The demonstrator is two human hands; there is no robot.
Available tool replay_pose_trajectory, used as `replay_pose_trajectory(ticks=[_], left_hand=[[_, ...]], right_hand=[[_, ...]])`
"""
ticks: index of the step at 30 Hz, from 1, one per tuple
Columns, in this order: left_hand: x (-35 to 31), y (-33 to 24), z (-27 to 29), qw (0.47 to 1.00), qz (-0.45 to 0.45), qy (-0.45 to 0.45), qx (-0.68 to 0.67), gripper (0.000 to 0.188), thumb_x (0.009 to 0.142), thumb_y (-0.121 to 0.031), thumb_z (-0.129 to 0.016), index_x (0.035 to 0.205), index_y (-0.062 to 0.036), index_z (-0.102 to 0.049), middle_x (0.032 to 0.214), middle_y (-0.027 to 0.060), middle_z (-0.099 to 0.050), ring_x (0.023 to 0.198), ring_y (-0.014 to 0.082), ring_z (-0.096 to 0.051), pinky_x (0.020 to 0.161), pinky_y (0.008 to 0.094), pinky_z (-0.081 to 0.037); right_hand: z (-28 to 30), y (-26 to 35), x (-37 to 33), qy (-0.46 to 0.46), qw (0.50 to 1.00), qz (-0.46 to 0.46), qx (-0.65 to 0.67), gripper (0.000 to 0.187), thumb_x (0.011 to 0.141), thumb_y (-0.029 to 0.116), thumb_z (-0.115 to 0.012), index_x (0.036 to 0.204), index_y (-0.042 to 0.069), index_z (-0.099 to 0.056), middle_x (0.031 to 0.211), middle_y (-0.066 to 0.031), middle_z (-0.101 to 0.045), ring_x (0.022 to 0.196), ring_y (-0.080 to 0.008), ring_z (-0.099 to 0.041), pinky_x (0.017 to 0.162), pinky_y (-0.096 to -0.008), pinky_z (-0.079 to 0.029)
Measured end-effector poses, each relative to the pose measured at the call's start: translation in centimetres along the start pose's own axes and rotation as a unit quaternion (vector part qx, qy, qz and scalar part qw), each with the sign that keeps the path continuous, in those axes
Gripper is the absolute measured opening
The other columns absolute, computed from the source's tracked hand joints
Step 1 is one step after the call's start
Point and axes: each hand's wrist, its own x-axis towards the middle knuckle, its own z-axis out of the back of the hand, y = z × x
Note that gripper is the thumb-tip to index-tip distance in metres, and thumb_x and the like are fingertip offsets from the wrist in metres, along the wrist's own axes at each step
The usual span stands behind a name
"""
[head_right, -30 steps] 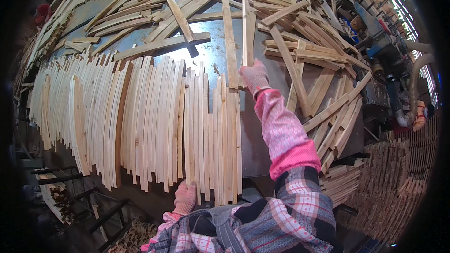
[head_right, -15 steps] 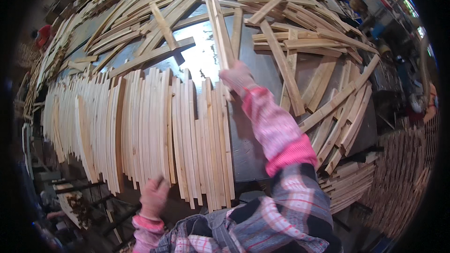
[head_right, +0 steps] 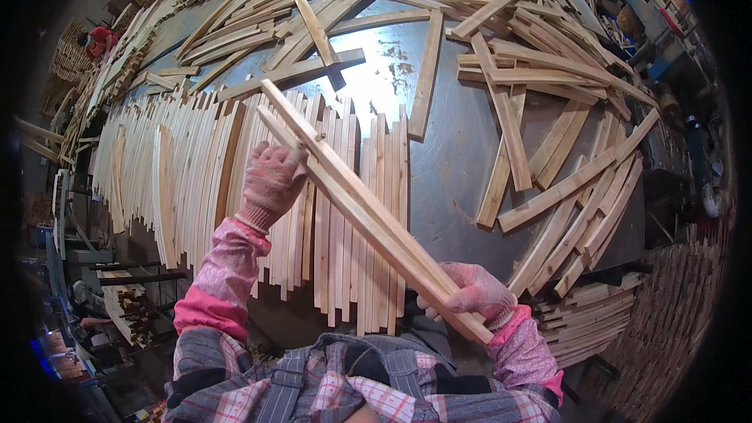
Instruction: The person sorts and stacks long wooden slats on a metal table, moving them from a scattered pile into organized groups by hand.
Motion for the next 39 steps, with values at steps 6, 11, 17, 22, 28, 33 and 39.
replay_pose_trajectory(ticks=[6,11,17,22,28,33,39], left_hand=[[0.4,0.4,-3.9,0.996,-0.046,-0.016,-0.070,0.047,0.083,-0.021,-0.072,0.127,-0.0103,-0.062,0.130,0.0113,-0.059,0.128,0.0309,-0.051,0.113,0.0443,-0.037],[2.7,-2.8,-4.3,0.997,-0.045,0.037,-0.057,0.056,0.080,-0.020,-0.075,0.131,-0.0078,-0.057,0.146,0.0119,-0.049,0.142,0.0318,-0.038,0.119,0.0456,-0.030],[4.1,-2.7,-3.7,0.984,-0.108,0.139,0.023,0.019,0.080,-0.021,-0.076,0.096,-0.0124,-0.068,0.107,0.0066,-0.066,0.117,0.0265,-0.059,0.114,0.0491,-0.034],[-1.8,0.8,0.6,0.991,-0.123,-0.043,0.010,0.015,0.076,-0.022,-0.077,0.085,-0.0170,-0.066,0.093,0.0025,-0.066,0.100,0.0247,-0.064,0.103,0.0472,-0.041],[-13.5,5.3,4.6,0.998,-0.026,-0.006,0.049,0.015,0.074,-0.025,-0.074,0.081,-0.0181,-0.063,0.084,0.0006,-0.065,0.089,0.0246,-0.065,0.088,0.0459,-0.045],[-22.7,6.7,8.9,0.995,0.091,-0.017,0.028,0.020,0.074,-0.022,-0.076,0.089,-0.0149,-0.063,0.090,0.0030,-0.066,0.092,0.0263,-0.065,0.098,0.0479,-0.043],[-29.7,16.3,9.9,0.934,0.307,-0.142,-0.116,0.030,0.078,-0.018,-0.081,0.102,-0.0052,-0.068,0.086,0.0097,-0.063,0.080,0.0222,-0.063,0.074,0.0346,-0.051]], right_hand=[[-1.6,-3.6,-1.4,-0.062,0.990,-0.001,-0.124,0.080,0.067,0.018,-0.077,0.140,-0.004,-0.050,0.109,-0.0084,-0.066,0.093,-0.0147,-0.063,0.084,-0.0271,-0.052],[-1.8,-5.9,-2.8,-0.087,0.988,0.025,-0.122,0.078,0.071,0.011,-0.070,0.144,-0.003,-0.048,0.115,-0.0056,-0.063,0.101,-0.0144,-0.060,0.089,-0.0271,-0.049],[0.4,-10.9,-6.4,-0.186,0.976,0.107,-0.038,0.083,0.069,0.005,-0.069,0.147,-0.002,-0.042,0.120,-0.0105,-0.063,0.103,-0.0175,-0.062,0.089,-0.0276,-0.053],[3.1,-17.5,-13.6,-0.282,0.958,0.028,0.040,0.070,0.068,-0.005,-0.069,0.136,-0.003,-0.054,0.106,-0.0079,-0.067,0.087,-0.0164,-0.066,0.077,-0.0280,-0.056],[5.3,-22.8,-12.8,-0.258,0.962,-0.075,0.047,0.060,0.074,-0.010,-0.066,0.132,-0.003,-0.056,0.107,-0.0122,-0.069,0.089,-0.0216,-0.068,0.082,-0.0333,-0.058],[5.4,-17.4,-8.7,-0.241,0.970,0.027,0.002,0.045,0.086,0.014,-0.066,0.125,-0.006,-0.053,0.101,-0.0171,-0.068,0.080,-0.0237,-0.068,0.073,-0.0380,-0.061],[11.4,-21.9,-8.5,-0.264,0.964,-0.017,-0.037,0.050,0.081,0.010,-0.071,0.127,-0.003,-0.056,0.101,-0.0125,-0.068,0.082,-0.0240,-0.068,0.078,-0.0383,-0.058]])
